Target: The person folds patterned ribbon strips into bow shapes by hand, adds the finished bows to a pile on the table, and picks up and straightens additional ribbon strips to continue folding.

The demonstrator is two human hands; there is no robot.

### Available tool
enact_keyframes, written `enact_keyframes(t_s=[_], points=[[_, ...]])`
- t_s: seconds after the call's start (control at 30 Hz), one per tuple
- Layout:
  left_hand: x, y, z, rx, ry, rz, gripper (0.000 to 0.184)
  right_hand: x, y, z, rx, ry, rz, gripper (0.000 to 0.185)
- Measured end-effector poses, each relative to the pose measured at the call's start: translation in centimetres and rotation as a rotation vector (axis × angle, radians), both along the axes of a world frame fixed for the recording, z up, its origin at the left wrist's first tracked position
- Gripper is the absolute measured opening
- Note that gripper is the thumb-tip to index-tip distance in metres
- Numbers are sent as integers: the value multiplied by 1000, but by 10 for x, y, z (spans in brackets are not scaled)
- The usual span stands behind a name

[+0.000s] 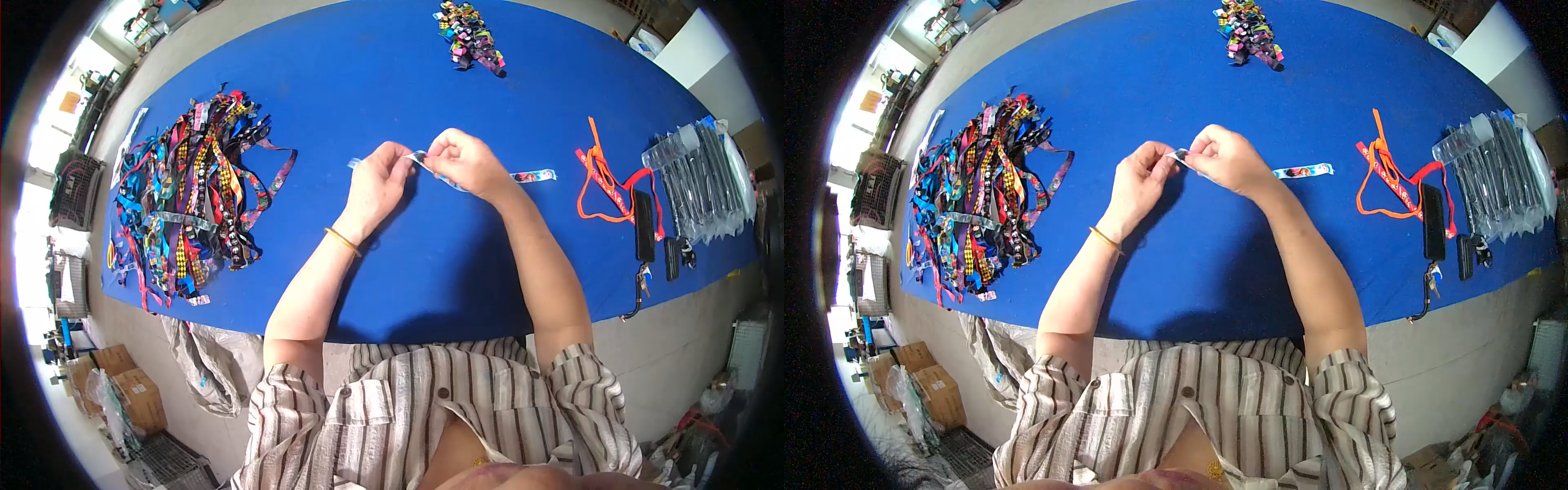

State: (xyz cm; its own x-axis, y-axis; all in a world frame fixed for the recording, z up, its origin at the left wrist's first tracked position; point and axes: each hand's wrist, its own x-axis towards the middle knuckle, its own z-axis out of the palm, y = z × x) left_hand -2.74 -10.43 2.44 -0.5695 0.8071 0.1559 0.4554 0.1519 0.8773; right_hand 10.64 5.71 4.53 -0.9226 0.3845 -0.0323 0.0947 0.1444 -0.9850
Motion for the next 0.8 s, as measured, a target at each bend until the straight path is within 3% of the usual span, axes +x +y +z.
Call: enact_keyframes(t_s=[0.07, 0.13, 0.2, 0.27, 0.4, 0.53, 0.8], points=[[7, 8, 21, 148, -552, -101, 17, 13, 2, 19, -175, -54, 36, 16], [15, 14, 38, 176, -702, -159, 15, 28, 13, 30, -283, -182, 129, 17], [17, 25, 38, 183, -852, -196, 14, 33, 11, 28, -366, 21, 129, 22], [20, 35, 30, 192, -902, -227, 15, 35, 10, 24, -499, 164, 76, 21], [26, 47, 16, 206, -971, -234, 15, 32, 12, -1, -561, 207, -42, 23], [27, 49, -2, 228, -963, -225, 16, 33, 19, -27, -393, 104, -151, 27], [30, 47, -12, 247, -989, -196, 21, 28, 13, -33, -308, 136, -246, 14]])
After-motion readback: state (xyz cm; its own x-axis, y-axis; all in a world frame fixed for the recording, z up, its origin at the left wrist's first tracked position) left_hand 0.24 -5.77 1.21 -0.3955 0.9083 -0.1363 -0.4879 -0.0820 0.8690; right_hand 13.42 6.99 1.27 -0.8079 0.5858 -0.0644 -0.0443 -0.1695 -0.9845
